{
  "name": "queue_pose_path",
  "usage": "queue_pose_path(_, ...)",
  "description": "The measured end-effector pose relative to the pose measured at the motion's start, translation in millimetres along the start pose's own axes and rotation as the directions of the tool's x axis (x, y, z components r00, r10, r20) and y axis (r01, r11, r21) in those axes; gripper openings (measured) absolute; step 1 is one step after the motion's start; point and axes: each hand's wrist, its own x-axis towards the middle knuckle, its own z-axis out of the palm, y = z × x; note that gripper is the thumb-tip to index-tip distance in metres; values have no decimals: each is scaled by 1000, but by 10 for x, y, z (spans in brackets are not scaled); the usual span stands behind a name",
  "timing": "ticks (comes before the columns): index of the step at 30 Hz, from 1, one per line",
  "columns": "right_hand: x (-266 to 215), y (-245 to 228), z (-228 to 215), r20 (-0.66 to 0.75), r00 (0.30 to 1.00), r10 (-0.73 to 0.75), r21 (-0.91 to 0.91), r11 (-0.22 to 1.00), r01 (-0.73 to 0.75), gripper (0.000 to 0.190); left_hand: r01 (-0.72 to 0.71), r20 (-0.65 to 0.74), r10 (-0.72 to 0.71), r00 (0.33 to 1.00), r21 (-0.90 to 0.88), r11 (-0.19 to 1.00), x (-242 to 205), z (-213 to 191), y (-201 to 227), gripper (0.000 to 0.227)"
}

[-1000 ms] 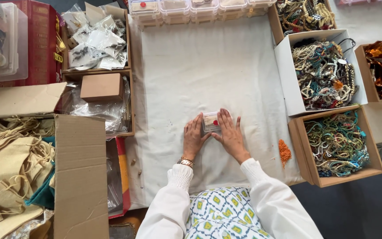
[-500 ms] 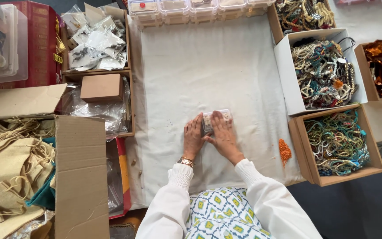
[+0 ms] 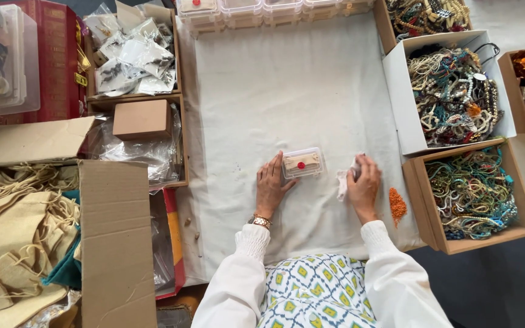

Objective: The recorder inspects jewelry items, specifically a necklace, and organizes them on a workstation alongside various containers and boxes of beads.

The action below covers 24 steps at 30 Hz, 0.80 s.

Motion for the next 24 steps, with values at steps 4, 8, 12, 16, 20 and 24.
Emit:
queue_pose_path(4, -16, -219, 85, -225, 973, -55, 22, 998, 62, 43, -42, -13, 42, 999, 19, 999, 9, -61, 32, 114)
queue_pose_path(8, -101, -416, 210, -180, 949, -258, -33, 966, 256, 38, -13, 2, 13, 1000, -50, 999, 44, -152, 96, 117)
queue_pose_path(12, -118, -761, 111, 1, 847, -532, -82, 844, 530, 59, -12, 15, 13, 1000, -76, 997, 57, -192, 128, 109)
queue_pose_path(16, 2, -756, 194, 96, 817, -568, -18, 820, 572, 66, -48, 2, 48, 999, 13, 999, -2, -23, -1, 88)
queue_pose_path(20, 155, -781, 153, 178, 810, -559, 48, 827, 561, 55, -23, -60, 18, 998, -79, 997, -4, -58, 11, 74)
queue_pose_path(24, 213, -691, 212, 136, 678, -722, -94, 672, 734, 50, -1, -101, -15, 995, -155, 988, -2, -107, 32, 69)
